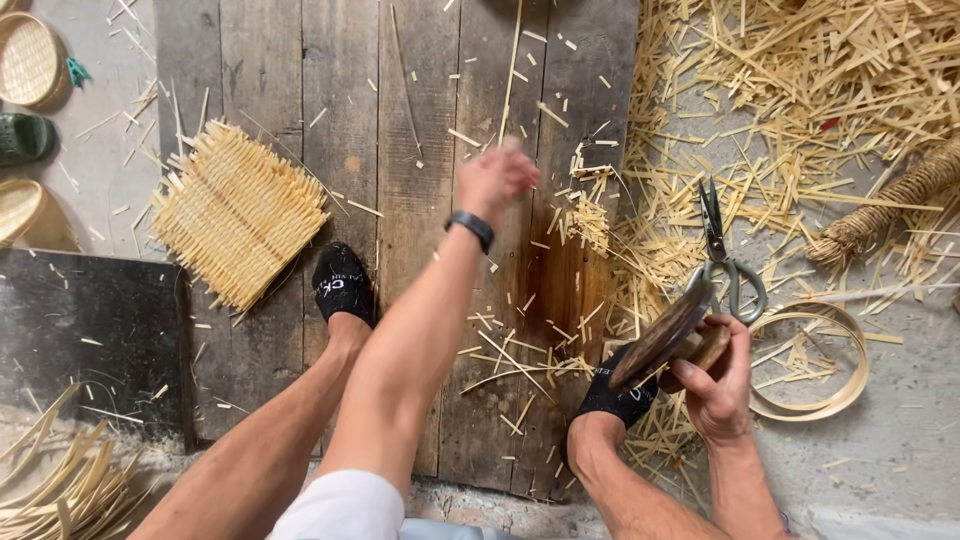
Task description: The person sits on the floor weaving bamboo trays. They trim the woven bamboo mat with scissors, press a woven mat over a round wooden mold, fit a bent bamboo rim ring around the mat edge, and set finished round trays aside with completed ones.
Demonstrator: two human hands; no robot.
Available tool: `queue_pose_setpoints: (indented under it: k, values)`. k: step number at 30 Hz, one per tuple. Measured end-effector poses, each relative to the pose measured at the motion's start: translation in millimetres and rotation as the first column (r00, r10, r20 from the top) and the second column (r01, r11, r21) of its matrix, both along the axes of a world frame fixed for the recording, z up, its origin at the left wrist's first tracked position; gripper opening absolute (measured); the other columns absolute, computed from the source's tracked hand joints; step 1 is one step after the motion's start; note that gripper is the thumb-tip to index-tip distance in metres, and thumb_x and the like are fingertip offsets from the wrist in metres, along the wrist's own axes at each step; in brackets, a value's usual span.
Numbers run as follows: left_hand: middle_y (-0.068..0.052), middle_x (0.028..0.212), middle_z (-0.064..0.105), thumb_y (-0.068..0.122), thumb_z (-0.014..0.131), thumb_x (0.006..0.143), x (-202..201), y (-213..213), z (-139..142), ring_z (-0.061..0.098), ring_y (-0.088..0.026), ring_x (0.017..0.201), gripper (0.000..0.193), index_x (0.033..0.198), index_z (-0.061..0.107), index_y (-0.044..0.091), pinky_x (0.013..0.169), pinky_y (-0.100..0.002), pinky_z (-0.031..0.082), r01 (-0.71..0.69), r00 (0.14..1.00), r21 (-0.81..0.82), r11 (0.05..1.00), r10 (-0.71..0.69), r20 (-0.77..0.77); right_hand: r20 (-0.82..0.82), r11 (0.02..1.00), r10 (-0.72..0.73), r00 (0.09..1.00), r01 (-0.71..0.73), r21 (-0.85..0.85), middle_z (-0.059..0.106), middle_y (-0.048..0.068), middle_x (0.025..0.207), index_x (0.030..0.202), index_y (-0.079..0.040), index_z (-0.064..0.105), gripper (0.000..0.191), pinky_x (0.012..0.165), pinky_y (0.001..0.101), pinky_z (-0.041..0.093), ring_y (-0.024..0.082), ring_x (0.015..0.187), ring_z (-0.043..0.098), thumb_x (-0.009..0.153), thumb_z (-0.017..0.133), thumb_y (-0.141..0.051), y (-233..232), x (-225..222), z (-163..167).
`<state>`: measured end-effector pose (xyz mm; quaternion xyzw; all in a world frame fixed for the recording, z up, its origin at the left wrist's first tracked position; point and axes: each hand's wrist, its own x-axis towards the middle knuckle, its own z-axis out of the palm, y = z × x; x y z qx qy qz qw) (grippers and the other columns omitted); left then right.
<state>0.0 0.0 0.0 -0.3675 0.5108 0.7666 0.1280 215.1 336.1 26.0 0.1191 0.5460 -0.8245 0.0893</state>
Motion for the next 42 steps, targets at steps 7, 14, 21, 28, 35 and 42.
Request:
queue_pose_setpoints:
  k: [7,14,21,28,35,42]
  values:
    - [-0.008,0.097,0.074,0.057,0.058,0.096,157.9,71.5,-22.9,0.068,-0.017,0.08,0.053,0.108,0.071,0.007,0.072,-0.036,0.057,0.442,0.836,0.13,0.888,-0.46,0.299,0.197,0.868,0.242,0.95,-0.122,-0.481,0.061,0.02,0.127,0.14,0.002,0.051,0.072,0.1,0.0484,0.051,0.033,0.116,0.06,0.093,0.063,-0.051,-39.9,-7.5,-1.6]
    - [-0.004,0.1,0.073,0.032,0.07,0.098,179.0,31.8,-74.2,0.064,-0.012,0.087,0.034,0.112,0.071,0.002,0.081,-0.03,0.054,-0.161,0.984,0.073,0.984,0.167,-0.07,0.391,0.948,0.315,0.865,-0.303,-0.095,0.068,0.013,0.121,0.14,0.001,0.053,0.066,0.091,0.0356,0.053,0.022,0.108,0.065,0.098,0.045,-0.049,-84.2,-47.9,-9.6]
    - [-0.014,0.107,0.072,0.015,0.076,0.087,124.0,-95.3,-45.0,0.069,-0.023,0.1,0.033,0.116,0.07,0.003,0.088,-0.037,0.056,0.14,0.958,-0.816,0.56,-0.284,-0.03,0.473,0.858,0.261,0.841,-0.427,0.286,0.068,0.01,0.095,0.133,0.002,0.059,0.038,0.055,0.0267,0.056,0.015,0.071,0.066,0.098,0.06,-0.014,-85.4,-67.3,-46.5]
    - [-0.026,0.126,0.057,0.018,0.093,0.06,128.9,-268.3,-7.9,0.054,-0.043,0.118,0.085,0.131,0.054,-0.006,0.1,-0.047,0.044,0.349,0.863,-0.874,-0.339,-0.247,0.441,0.038,0.694,0.064,0.997,-0.072,0.716,0.066,0.017,0.119,0.123,0.003,0.066,0.026,0.077,0.0304,0.06,0.022,0.098,0.068,0.099,0.06,-0.007,-16.2,-35.3,-41.3]
    - [-0.016,0.108,0.069,0.037,0.091,0.074,146.8,-328.8,-4.0,0.064,-0.034,0.103,0.05,0.109,0.071,0.008,0.092,-0.044,0.052,0.661,0.686,-0.744,-0.092,-0.328,0.65,0.013,0.443,0.102,0.995,-0.057,0.895,0.064,0.013,0.122,0.112,-0.006,0.071,0.015,0.087,0.0331,0.058,0.022,0.104,0.065,0.099,0.065,-0.009,-0.8,-10.6,-36.7]
    - [-0.01,0.079,0.073,0.014,0.067,0.104,150.2,-319.6,40.0,0.067,-0.022,0.065,0.013,0.1,0.079,0.012,0.064,-0.038,0.056,0.373,0.874,-0.895,-0.245,-0.231,0.428,0.009,0.328,0.289,0.957,-0.108,0.939,0.073,0.004,0.099,0.105,-0.013,0.076,0.013,0.089,0.0385,0.049,0.02,0.092,0.064,0.096,0.067,-0.015,-50.6,14.1,-41.8]
